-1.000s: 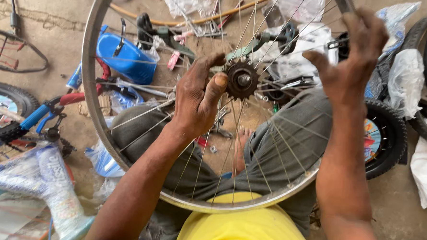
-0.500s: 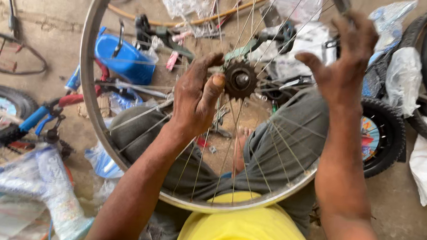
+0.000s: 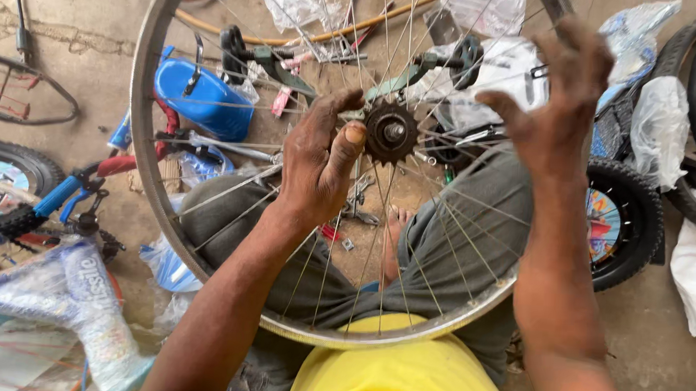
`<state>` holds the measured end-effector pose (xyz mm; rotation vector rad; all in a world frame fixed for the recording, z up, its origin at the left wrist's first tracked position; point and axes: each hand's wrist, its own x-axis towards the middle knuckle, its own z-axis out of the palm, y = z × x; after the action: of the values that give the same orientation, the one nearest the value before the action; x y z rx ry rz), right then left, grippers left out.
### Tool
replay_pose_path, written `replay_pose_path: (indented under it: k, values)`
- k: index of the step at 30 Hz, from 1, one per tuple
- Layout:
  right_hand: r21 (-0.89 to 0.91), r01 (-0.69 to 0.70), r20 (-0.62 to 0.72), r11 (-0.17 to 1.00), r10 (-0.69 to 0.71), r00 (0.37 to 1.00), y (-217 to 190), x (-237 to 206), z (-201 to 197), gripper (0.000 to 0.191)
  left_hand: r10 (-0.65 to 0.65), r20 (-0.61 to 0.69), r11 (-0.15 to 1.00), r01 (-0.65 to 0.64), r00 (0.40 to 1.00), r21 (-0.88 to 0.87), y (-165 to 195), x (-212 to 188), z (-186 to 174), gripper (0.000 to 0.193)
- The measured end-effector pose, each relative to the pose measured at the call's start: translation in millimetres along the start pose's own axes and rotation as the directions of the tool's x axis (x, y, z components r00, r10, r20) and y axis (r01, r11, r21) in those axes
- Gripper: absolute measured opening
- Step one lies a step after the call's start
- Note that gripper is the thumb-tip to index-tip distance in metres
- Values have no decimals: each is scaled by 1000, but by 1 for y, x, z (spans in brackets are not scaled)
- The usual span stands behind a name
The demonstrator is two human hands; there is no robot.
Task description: The person sits on the floor and works on a bicycle wheel mounted in a truing stand. They adjust the hub and spokes, spin the wheel to check alignment, and apply lubricant to the hub area using a bottle.
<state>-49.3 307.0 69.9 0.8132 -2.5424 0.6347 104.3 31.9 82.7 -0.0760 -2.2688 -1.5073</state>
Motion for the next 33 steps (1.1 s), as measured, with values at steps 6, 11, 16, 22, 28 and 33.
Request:
replay_pose_path:
  k: [6,11,16,22,28,33]
  values:
    - [127,362,-35,923,-361,932,-50,-14,34,88,50,13,998,-51,999,43,-7,-1,6,70]
    - [-40,223,-45,974,-224,973,-12,1,15,95,15,-3,1000,-15,1000,21,-4,-1,4,74]
    - [192,61,-25,980,-57,998,-7,-3,12,89,0,3,1000,0,1000,30,-3,2,4,72]
    - [144,448,162,882,-468,869,-83,6,1,82,-7,-23,999,6,1000,-45,-5,-2,5,67]
    - [-130,347,802,929,-108,588,-129,49,-20,86,-48,-68,996,43,996,-76,-7,1,2,66]
    - [-7,673,774,739,-422,472,-134,56,-20,66,-64,-83,995,57,995,-80,-8,1,2,64]
